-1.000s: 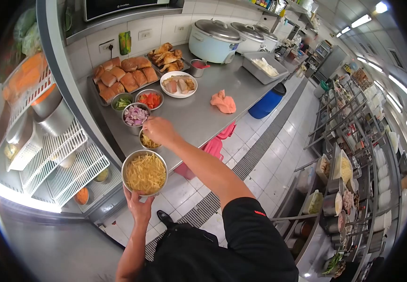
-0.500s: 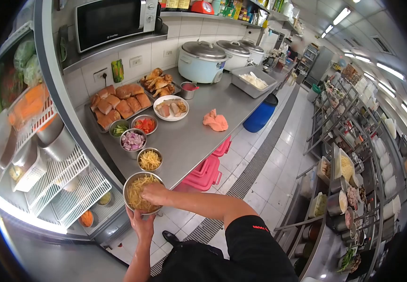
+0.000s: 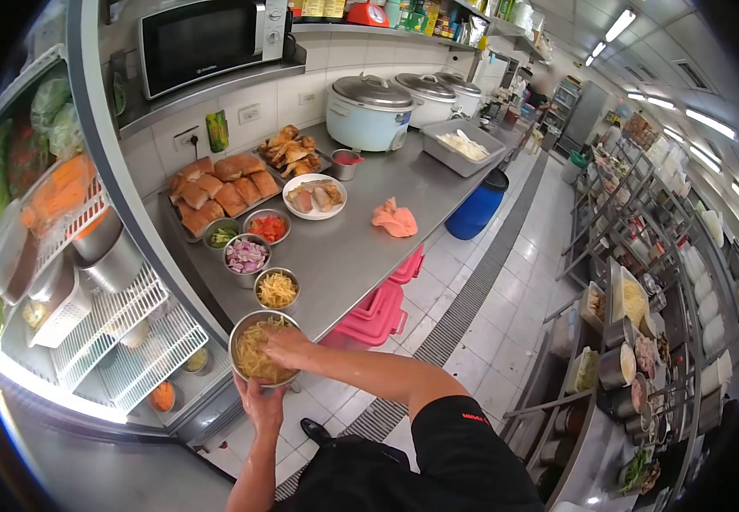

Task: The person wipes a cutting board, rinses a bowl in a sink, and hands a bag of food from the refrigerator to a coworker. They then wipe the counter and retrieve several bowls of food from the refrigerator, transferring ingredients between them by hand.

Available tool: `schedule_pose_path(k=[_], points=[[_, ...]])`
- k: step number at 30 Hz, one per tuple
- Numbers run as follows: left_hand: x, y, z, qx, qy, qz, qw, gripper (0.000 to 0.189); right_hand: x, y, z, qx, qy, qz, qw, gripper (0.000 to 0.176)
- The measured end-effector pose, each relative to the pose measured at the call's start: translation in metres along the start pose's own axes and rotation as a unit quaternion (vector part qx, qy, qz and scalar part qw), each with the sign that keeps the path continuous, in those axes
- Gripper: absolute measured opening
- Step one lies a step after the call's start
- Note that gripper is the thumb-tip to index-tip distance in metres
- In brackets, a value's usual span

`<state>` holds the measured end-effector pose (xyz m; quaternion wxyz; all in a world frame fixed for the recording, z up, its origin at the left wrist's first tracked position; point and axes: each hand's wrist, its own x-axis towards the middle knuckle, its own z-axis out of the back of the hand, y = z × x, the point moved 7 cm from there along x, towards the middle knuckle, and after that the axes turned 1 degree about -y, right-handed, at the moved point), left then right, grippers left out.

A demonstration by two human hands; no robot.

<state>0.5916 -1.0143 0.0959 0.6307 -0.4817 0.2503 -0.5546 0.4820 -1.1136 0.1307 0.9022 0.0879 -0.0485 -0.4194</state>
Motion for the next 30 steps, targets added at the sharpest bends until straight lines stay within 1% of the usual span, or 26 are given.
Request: schedule_pose_path(k=[1, 3, 7, 9, 10, 13, 15, 16, 18, 19, 21, 22, 24, 27, 29, 30], points=[[-0.001, 0.000, 0.001, 0.023, -0.008, -0.022, 0.999, 0.039, 0.003, -0.002, -0.005, 0.002, -0.001, 0.001, 1.000, 0.033], [-0.001, -0.003, 0.003, 0.017, -0.006, -0.011, 1.000, 0.038, 0.007, -0.004, -0.013, 0.003, 0.017, 0.018, 1.000, 0.040], [0.000, -0.013, 0.006, 0.030, 0.005, 0.008, 1.000, 0.038, 0.010, -0.005, -0.013, 0.019, 0.033, 0.023, 0.999, 0.037], [0.000, -0.014, 0.007, 0.021, 0.008, 0.013, 1.000, 0.037, 0.011, -0.006, -0.009, 0.037, 0.046, 0.010, 0.998, 0.019], [0.001, -0.013, 0.007, 0.012, 0.012, 0.020, 1.000, 0.037, 0.011, -0.007, -0.005, 0.037, 0.046, 0.011, 0.998, 0.019], [0.000, -0.004, 0.003, 0.026, -0.005, 0.001, 1.000, 0.037, 0.003, 0.000, 0.006, 0.020, 0.051, 0.029, 0.998, 0.020], [0.000, -0.008, 0.004, 0.021, 0.007, 0.011, 1.000, 0.036, -0.007, 0.003, 0.014, 0.036, -0.026, 0.021, 0.999, 0.020], [0.001, -0.009, 0.004, 0.014, 0.014, 0.018, 1.000, 0.036, -0.008, 0.002, 0.008, 0.036, -0.026, 0.021, 0.999, 0.020], [0.000, -0.005, 0.003, 0.007, 0.006, 0.014, 1.000, 0.036, -0.007, 0.004, 0.002, 0.032, -0.063, 0.043, 0.997, 0.019], [0.000, -0.004, 0.003, -0.001, 0.001, 0.010, 1.000, 0.036, -0.004, 0.002, -0.003, 0.033, -0.063, 0.046, 0.996, 0.019], [0.000, -0.003, 0.003, -0.006, 0.006, 0.020, 1.000, 0.036, 0.000, -0.004, -0.011, 0.027, 0.001, 0.022, 0.999, 0.020], [0.000, -0.003, 0.002, -0.013, 0.012, 0.028, 0.999, 0.036, 0.002, -0.005, -0.011, 0.029, 0.001, 0.022, 0.999, 0.020], [0.000, -0.007, 0.004, -0.010, 0.014, 0.027, 0.999, 0.037, 0.006, -0.008, -0.012, 0.026, 0.033, 0.019, 0.999, 0.031], [0.004, -0.010, 0.002, -0.013, 0.011, 0.018, 1.000, 0.038, 0.008, -0.008, 0.002, 0.047, 0.028, 0.025, 0.998, 0.031], [0.002, -0.001, 0.001, -0.014, -0.002, -0.006, 1.000, 0.038, 0.004, -0.006, 0.019, 0.106, -0.018, 0.049, 0.993, 0.033], [0.002, -0.002, 0.006, 0.000, -0.008, 0.008, 1.000, 0.038, 0.004, -0.001, 0.024, 0.122, -0.010, 0.061, 0.991, 0.033]])
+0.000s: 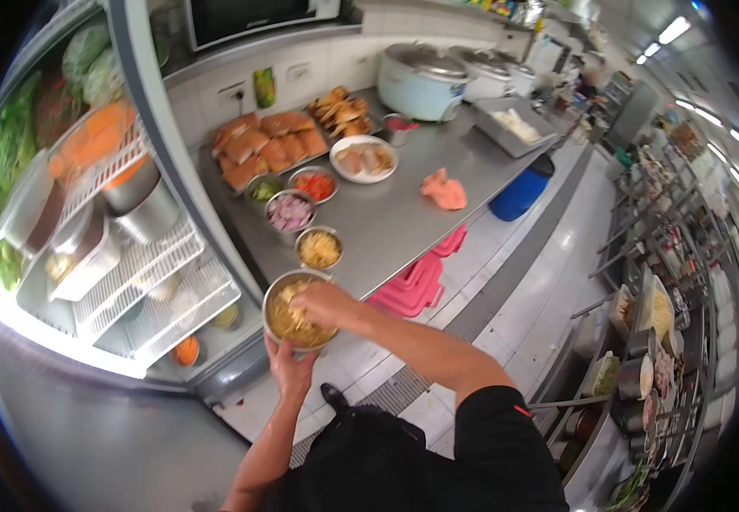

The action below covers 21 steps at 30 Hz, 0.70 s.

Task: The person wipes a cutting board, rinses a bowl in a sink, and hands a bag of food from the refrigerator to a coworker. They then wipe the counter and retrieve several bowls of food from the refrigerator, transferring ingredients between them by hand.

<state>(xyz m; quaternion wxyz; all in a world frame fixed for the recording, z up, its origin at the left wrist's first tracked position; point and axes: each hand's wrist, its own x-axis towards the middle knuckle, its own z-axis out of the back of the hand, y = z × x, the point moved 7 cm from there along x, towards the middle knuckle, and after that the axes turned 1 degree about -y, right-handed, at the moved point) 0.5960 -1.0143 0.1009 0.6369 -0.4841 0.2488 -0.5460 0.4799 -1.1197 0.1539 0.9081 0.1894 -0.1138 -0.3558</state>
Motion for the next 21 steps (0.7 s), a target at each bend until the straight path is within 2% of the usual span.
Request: schedule_pose_path(k=[3, 5, 10, 12, 14, 16, 17, 19, 21], points=[[-0.003, -0.003, 0.002, 0.020, 0.010, 0.000, 1.000, 0.036, -0.001, 0.008, 0.005, 0.025, 0.010, -0.030, 0.999, 0.030], [0.000, -0.003, -0.003, -0.003, 0.010, -0.003, 1.000, 0.036, -0.003, 0.003, 0.020, 0.088, -0.040, -0.044, 0.994, 0.034], [0.000, -0.015, -0.003, -0.011, 0.013, -0.039, 0.999, 0.036, -0.004, -0.008, 0.017, 0.059, -0.043, -0.054, 0.996, 0.037], [-0.001, -0.012, -0.002, 0.028, 0.013, 0.010, 0.999, 0.036, 0.000, -0.008, 0.012, 0.066, -0.037, -0.058, 0.995, 0.037], [-0.002, -0.020, 0.004, 0.004, 0.016, -0.007, 1.000, 0.037, 0.000, -0.013, 0.006, 0.087, -0.050, -0.040, 0.994, 0.038], [0.001, -0.018, -0.001, -0.020, 0.017, -0.033, 0.999, 0.039, 0.002, -0.029, -0.022, 0.030, -0.015, -0.023, 0.999, 0.044], [0.004, -0.022, -0.003, -0.027, 0.011, -0.043, 0.999, 0.039, 0.000, -0.029, -0.013, 0.018, -0.021, -0.020, 0.999, 0.044], [-0.002, -0.015, 0.000, 0.035, 0.022, -0.029, 0.999, 0.040, -0.010, -0.017, -0.018, -0.029, 0.010, -0.016, 0.999, 0.051], [0.001, -0.014, -0.001, 0.027, 0.024, -0.035, 0.999, 0.039, -0.014, -0.020, -0.017, -0.042, 0.022, -0.049, 0.998, 0.058]])
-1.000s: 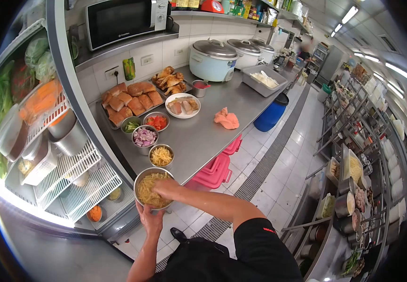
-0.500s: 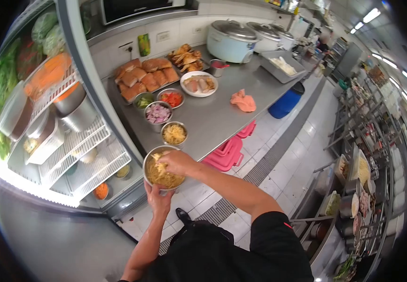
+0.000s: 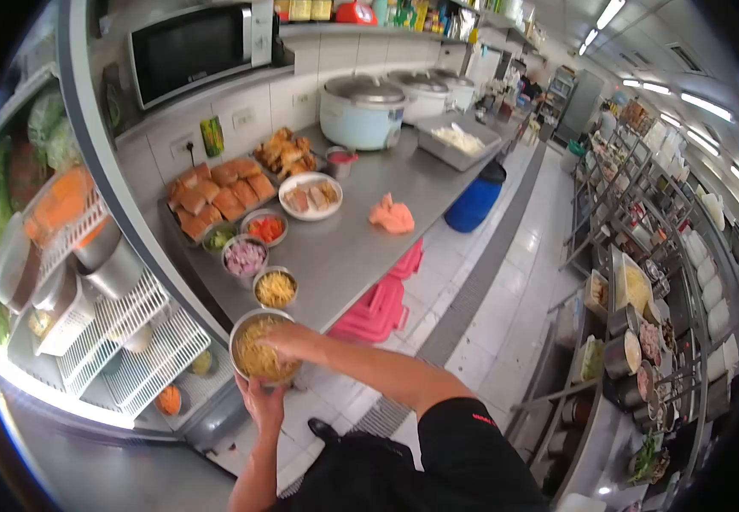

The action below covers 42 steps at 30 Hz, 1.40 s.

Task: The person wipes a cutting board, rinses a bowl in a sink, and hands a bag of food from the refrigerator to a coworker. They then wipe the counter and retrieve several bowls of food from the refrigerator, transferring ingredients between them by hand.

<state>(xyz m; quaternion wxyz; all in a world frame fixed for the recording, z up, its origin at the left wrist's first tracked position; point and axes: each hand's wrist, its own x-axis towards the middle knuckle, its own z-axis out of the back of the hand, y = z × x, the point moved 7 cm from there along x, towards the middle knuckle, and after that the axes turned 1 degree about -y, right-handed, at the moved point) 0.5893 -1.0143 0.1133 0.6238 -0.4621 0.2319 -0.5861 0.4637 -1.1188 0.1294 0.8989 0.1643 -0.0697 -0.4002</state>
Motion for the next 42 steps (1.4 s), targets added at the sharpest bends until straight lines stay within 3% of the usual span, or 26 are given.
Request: schedule_pose_path(k=[2, 4, 5, 8, 9, 11, 13, 15, 17, 22, 26, 33, 38, 42], points=[[0.003, 0.000, -0.006, -0.004, 0.003, 0.013, 1.000, 0.039, -0.001, -0.006, -0.017, 0.015, -0.080, 0.050, 0.995, 0.055], [-0.019, 0.014, 0.005, 0.022, 0.028, 0.043, 0.998, 0.039, 0.003, 0.001, -0.007, 0.010, 0.061, -0.056, 0.997, 0.046], [-0.014, 0.009, 0.001, 0.038, 0.021, 0.042, 0.998, 0.039, 0.005, -0.003, -0.014, 0.006, 0.057, -0.056, 0.997, 0.046], [-0.003, 0.005, -0.003, 0.013, 0.011, 0.051, 0.999, 0.038, 0.010, -0.007, -0.029, -0.013, -0.042, 0.029, 0.999, 0.034], [-0.002, 0.004, -0.003, -0.015, 0.020, 0.074, 0.997, 0.039, 0.012, -0.004, -0.010, -0.028, -0.047, 0.034, 0.998, 0.034], [0.000, -0.006, -0.003, 0.005, 0.014, 0.038, 0.999, 0.038, 0.010, 0.002, 0.001, 0.018, 0.001, -0.018, 1.000, 0.034], [-0.003, 0.004, -0.003, 0.005, 0.006, 0.063, 0.998, 0.038, 0.014, 0.003, 0.012, 0.048, -0.005, 0.009, 0.999, 0.035], [-0.009, 0.000, 0.004, 0.023, 0.010, 0.039, 0.999, 0.036, 0.011, 0.001, 0.024, 0.089, -0.004, -0.038, 0.995, 0.035], [-0.003, -0.001, -0.001, 0.029, 0.018, 0.051, 0.998, 0.036, 0.009, 0.001, 0.040, 0.096, -0.051, -0.005, 0.994, 0.038], [0.000, 0.006, -0.004, 0.010, 0.042, 0.101, 0.994, 0.035, 0.013, -0.012, 0.036, 0.131, -0.002, -0.052, 0.990, 0.047], [-0.001, -0.001, -0.001, 0.008, 0.026, 0.061, 0.998, 0.036, 0.003, -0.013, 0.049, 0.184, -0.003, -0.101, 0.978, 0.052], [-0.001, -0.001, 0.000, -0.012, 0.017, 0.046, 0.999, 0.036, 0.010, -0.032, 0.029, 0.198, -0.015, -0.067, 0.978, 0.053], [0.000, -0.001, 0.000, -0.012, 0.022, 0.061, 0.998, 0.037, 0.004, -0.037, 0.019, 0.261, 0.053, -0.160, 0.950, 0.056], [-0.001, 0.004, -0.003, 0.012, 0.018, 0.051, 0.998, 0.037, 0.005, -0.034, 0.017, 0.259, 0.016, -0.125, 0.958, 0.057]])
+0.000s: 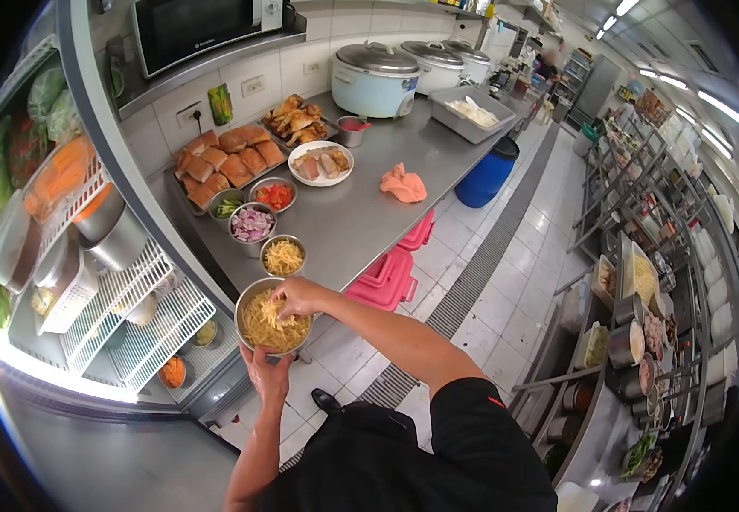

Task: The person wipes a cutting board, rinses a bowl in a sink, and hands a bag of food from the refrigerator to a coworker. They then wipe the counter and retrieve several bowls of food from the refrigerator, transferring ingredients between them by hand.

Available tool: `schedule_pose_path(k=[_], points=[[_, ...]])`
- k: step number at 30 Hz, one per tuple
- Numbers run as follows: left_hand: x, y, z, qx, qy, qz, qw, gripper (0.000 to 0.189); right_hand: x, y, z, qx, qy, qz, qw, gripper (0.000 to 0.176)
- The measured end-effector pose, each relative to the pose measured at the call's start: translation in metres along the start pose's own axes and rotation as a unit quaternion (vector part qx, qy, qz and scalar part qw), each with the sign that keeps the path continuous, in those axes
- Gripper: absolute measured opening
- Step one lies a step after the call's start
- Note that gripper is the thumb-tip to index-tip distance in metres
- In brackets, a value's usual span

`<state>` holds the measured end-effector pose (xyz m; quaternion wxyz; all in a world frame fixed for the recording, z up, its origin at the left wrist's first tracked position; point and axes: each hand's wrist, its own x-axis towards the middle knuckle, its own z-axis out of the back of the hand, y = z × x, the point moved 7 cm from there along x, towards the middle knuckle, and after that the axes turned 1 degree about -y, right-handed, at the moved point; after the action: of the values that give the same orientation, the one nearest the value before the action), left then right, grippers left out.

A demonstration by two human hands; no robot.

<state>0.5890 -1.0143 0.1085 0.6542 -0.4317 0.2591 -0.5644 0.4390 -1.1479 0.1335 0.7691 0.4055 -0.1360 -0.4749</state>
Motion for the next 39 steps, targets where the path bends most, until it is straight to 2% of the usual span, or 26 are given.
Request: schedule_pose_path(k=[2, 3, 6, 8, 11, 12, 14, 16, 18, 24, 30, 37, 39], points=[[-0.005, 0.003, 0.002, -0.001, -0.003, -0.008, 1.000, 0.036, 0.001, 0.000, 0.003, -0.019, 0.029, -0.039, 0.999, 0.056], [0.000, -0.004, 0.001, -0.004, -0.009, -0.021, 1.000, 0.036, 0.000, 0.008, 0.012, -0.072, -0.019, 0.032, 0.997, 0.055], [0.001, -0.011, 0.006, -0.010, 0.006, 0.004, 1.000, 0.037, 0.005, 0.017, 0.024, -0.019, 0.001, 0.039, 0.999, 0.057], [0.000, -0.005, 0.006, 0.001, 0.001, -0.009, 1.000, 0.037, -0.001, 0.021, 0.049, 0.130, -0.018, -0.040, 0.991, 0.051], [0.001, -0.008, 0.004, -0.003, 0.007, -0.011, 1.000, 0.038, 0.028, 0.001, 0.080, 0.210, -0.062, -0.022, 0.976, 0.046], [0.001, -0.008, 0.005, -0.014, 0.013, 0.004, 1.000, 0.038, 0.032, 0.001, 0.087, 0.212, -0.063, -0.021, 0.975, 0.046], [0.001, -0.009, 0.004, -0.021, 0.018, 0.006, 1.000, 0.038, 0.038, -0.008, 0.105, 0.218, -0.132, -0.056, 0.965, 0.046], [0.001, -0.005, 0.004, -0.029, 0.023, 0.013, 0.999, 0.038, 0.052, -0.024, 0.109, 0.219, -0.128, -0.059, 0.965, 0.048], [0.002, -0.006, 0.004, -0.014, 0.011, -0.017, 1.000, 0.038, 0.054, -0.028, 0.107, 0.219, -0.125, -0.062, 0.966, 0.051], [0.002, -0.004, 0.004, -0.023, 0.022, 0.007, 0.999, 0.039, 0.051, -0.033, 0.109, 0.209, -0.146, -0.074, 0.964, 0.052], [0.002, -0.005, 0.004, -0.021, 0.015, -0.008, 1.000, 0.038, 0.053, -0.039, 0.106, 0.230, -0.140, -0.074, 0.960, 0.053], [0.003, -0.005, 0.004, -0.007, 0.007, -0.033, 0.999, 0.039, 0.056, -0.048, 0.099, 0.184, -0.127, -0.089, 0.971, 0.052], [0.003, -0.003, 0.004, -0.027, 0.014, -0.001, 1.000, 0.038, 0.061, -0.056, 0.097, 0.193, -0.112, -0.091, 0.971, 0.052]])
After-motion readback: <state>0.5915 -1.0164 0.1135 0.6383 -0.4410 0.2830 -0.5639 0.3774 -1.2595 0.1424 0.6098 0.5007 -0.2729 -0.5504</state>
